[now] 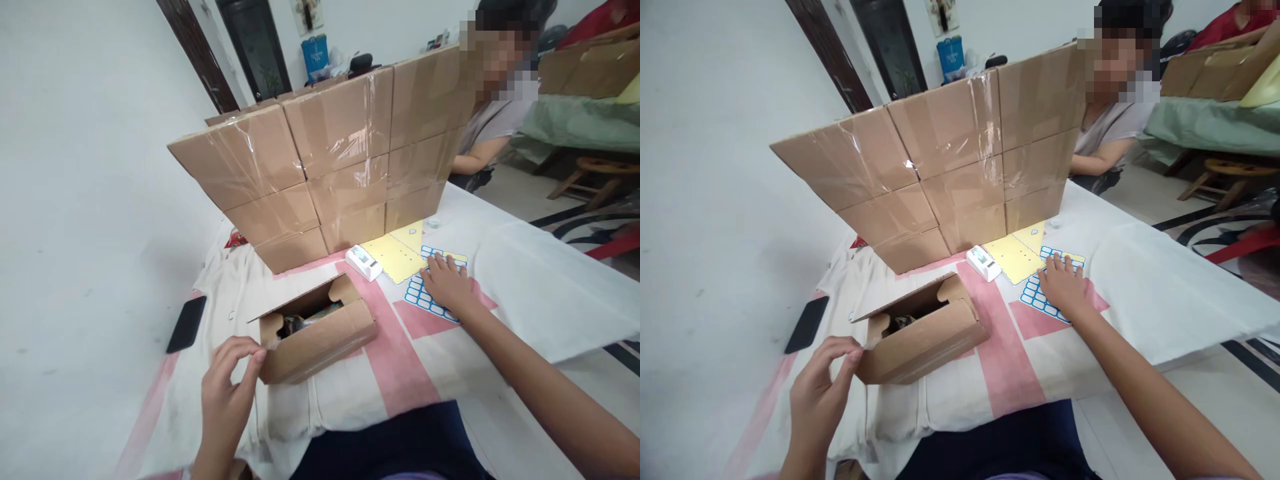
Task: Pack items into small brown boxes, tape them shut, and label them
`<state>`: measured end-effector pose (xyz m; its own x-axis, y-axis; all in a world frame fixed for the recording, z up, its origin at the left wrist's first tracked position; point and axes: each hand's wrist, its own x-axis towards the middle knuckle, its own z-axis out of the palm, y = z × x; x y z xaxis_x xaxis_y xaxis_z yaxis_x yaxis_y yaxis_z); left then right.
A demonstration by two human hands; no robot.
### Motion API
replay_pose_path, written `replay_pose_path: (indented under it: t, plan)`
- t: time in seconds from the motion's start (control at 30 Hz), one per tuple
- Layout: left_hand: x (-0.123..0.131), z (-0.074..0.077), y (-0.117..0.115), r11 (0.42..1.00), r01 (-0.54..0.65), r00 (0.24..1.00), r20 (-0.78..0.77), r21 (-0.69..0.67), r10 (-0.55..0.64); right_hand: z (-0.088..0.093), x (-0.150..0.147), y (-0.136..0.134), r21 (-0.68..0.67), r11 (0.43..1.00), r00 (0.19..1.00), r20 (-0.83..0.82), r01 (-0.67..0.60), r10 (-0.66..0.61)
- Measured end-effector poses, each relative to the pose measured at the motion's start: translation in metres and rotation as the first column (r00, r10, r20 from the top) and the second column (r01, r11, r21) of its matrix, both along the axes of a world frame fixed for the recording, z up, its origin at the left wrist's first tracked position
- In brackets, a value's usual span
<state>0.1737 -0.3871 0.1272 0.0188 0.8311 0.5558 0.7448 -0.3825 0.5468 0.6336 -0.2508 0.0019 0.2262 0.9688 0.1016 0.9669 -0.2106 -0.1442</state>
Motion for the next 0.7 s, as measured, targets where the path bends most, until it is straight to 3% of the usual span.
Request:
replay_pose_path:
  t: [0.13, 0.27, 0.37, 0.43, 0.5, 0.6, 0.63, 0.7]
  plan:
    - [-0.002, -0.001, 0.001, 1.0, -0.003, 1.0, -0.003, 0.008, 0.003, -0.003, 0.016, 0.004, 0.003, 0.997, 0.997, 0.039, -0.071, 0.071]
    - [-0.004, 0.0, 0.002, 0.999, 0.004, 0.999, 0.044, 0.039, -0.006, 0.006, 0.028, 0.016, 0.01, 0.986, 0.986, 0.013, -0.167, 0.167]
    - [-0.001, 0.007, 0.006, 0.998, 0.031, 0.993, 0.109, 0.057, -0.037, 0.026, 0.023, 0.019, 0.184, 0.961, 0.971, -0.087, -0.206, 0.224]
    - [0.003, 0.016, 0.01, 0.998, 0.057, 0.987, 0.146, 0.034, -0.062, 0.05, 0.004, 0.013, 0.351, 0.905, 0.924, -0.203, -0.241, 0.325]
    - [0.008, 0.025, 0.013, 0.996, 0.088, 0.983, 0.163, -0.002, -0.087, 0.08, -0.028, 0.002, 0.468, 0.821, 0.797, -0.331, -0.326, 0.505]
    - [0.015, 0.038, 0.018, 0.991, 0.128, 0.981, 0.151, -0.04, -0.12, 0.122, -0.087, -0.02, 0.539, 0.676, 0.507, -0.449, -0.503, 0.736]
    - [0.017, 0.041, 0.019, 0.99, 0.135, 0.982, 0.139, -0.051, -0.127, 0.132, -0.106, -0.026, 0.546, 0.62, 0.419, -0.458, -0.563, 0.784]
    - [0.021, 0.046, 0.021, 0.987, 0.143, 0.985, 0.113, -0.078, -0.134, 0.144, -0.138, -0.034, 0.531, 0.562, 0.328, -0.473, -0.634, 0.817]
